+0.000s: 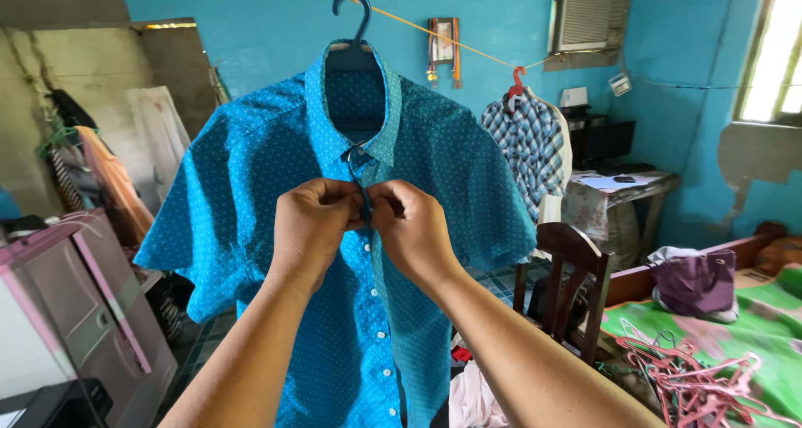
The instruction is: The person buttons a blue short-sleeved shirt hanging on a hanger from the top button down to the bottom, then hangs the shirt on a yellow clothesline. The person then picks up a light pink garment and begins folding it by hand.
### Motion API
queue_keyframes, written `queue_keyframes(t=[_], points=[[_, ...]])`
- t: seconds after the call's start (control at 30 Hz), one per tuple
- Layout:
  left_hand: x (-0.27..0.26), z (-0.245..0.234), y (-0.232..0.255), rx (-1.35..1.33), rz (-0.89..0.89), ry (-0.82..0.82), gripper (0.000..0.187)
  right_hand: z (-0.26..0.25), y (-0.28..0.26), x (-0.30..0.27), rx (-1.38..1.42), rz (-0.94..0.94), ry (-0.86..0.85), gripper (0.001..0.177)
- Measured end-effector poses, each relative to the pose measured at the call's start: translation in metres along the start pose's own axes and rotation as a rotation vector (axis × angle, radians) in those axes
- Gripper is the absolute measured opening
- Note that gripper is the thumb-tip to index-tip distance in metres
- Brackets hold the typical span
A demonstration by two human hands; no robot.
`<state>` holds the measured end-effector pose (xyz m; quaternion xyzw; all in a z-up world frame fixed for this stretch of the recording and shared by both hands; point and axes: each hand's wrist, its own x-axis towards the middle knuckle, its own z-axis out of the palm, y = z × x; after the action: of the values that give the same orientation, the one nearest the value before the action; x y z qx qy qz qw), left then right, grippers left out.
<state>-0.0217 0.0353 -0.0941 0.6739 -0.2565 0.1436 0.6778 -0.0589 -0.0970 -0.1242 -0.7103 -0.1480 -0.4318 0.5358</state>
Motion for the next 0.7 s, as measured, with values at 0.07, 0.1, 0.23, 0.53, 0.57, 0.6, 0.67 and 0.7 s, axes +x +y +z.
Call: queue_keyframes(t=[0.07, 0.1, 0.23, 0.53, 0.57, 0.6, 0.67, 0.7], points=[[0.001, -0.007, -0.001, -0.023, 0.021, -0.045, 0.015, 0.006, -0.002, 0.002, -0.021, 0.097, 0.013, 0.019], [0.002, -0.009, -0.001, -0.035, 0.031, -0.068, 0.016, 0.007, -0.003, 0.003, -0.030, 0.145, 0.021, 0.019], [0.001, -0.015, -0.004, -0.047, 0.044, -0.112, 0.020, 0.008, -0.012, 0.005, -0.219, -0.078, 0.049, 0.013], [0.017, -0.015, -0.022, -0.183, 0.098, -0.168, 0.012, 0.003, -0.030, 0.007, -0.431, -0.129, -0.001, 0.013], [0.018, -0.013, -0.024, -0.183, 0.095, -0.159, 0.013, 0.002, -0.031, 0.008, -0.430, -0.114, -0.014, 0.013], [0.018, -0.011, -0.024, -0.183, 0.092, -0.151, 0.015, 0.001, -0.033, 0.009, -0.429, -0.100, -0.027, 0.012], [0.018, -0.009, -0.024, -0.209, 0.107, -0.176, 0.023, -0.001, -0.037, 0.011, -0.468, -0.046, -0.062, 0.013], [0.016, -0.007, -0.024, -0.223, 0.116, -0.187, 0.028, -0.003, -0.038, 0.011, -0.487, -0.022, -0.080, 0.014]])
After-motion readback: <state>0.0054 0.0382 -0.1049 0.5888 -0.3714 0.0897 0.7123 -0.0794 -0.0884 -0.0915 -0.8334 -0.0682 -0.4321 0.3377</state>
